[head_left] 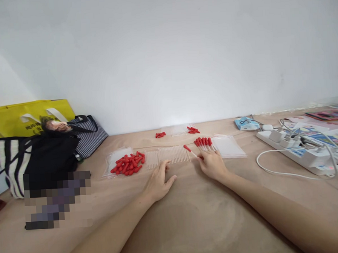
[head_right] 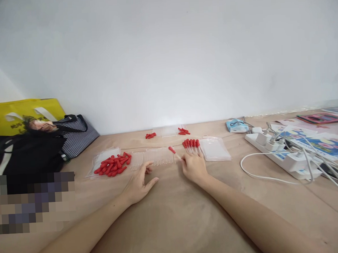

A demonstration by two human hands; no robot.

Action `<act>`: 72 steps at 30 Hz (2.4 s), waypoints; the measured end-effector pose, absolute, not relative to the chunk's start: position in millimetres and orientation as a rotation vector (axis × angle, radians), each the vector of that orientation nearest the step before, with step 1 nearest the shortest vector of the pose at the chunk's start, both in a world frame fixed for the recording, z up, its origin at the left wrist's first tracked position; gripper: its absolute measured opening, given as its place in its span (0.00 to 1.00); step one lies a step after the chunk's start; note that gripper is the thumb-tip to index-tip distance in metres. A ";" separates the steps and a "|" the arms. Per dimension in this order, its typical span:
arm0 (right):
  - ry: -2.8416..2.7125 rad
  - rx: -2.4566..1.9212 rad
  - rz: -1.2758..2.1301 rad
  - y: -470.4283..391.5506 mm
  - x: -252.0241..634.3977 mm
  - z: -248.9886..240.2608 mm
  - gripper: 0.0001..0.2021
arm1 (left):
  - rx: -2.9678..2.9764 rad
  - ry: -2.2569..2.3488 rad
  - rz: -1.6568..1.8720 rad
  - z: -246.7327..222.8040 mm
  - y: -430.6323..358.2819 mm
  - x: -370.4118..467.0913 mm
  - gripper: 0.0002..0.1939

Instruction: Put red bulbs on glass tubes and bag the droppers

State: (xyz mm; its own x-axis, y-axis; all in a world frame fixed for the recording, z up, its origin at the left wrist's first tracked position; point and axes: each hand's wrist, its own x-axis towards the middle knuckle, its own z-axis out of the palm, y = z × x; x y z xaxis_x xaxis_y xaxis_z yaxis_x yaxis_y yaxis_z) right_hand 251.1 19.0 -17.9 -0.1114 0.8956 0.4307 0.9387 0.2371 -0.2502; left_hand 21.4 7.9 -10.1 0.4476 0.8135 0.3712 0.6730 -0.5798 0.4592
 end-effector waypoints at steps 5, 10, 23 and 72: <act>-1.865 -2.020 -0.103 49.8 249.4 -11.5 0.13 | 2.548 1.139 0.744 -7.9 9.3 23.9 0.06; -1.828 -2.090 -0.245 67.2 235.6 -12.4 0.16 | 2.588 1.114 0.714 -5.9 10.4 23.4 0.05; -1.868 -2.072 -0.132 62.5 218.2 -5.6 0.14 | 2.615 1.118 0.697 -6.2 11.4 23.8 0.06; -2.310 -1.125 0.206 -1.3 253.1 -24.3 0.10 | 2.564 1.232 0.802 -10.5 5.9 27.0 0.08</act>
State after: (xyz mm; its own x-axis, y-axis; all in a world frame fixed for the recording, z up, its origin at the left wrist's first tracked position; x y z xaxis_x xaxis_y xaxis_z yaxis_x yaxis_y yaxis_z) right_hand 253.1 -1.3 -24.3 -0.4941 0.7642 0.4146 0.6788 0.6370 -0.3652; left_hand 27.0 5.9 -10.5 0.5094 0.7673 0.3895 0.6666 -0.6381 0.3852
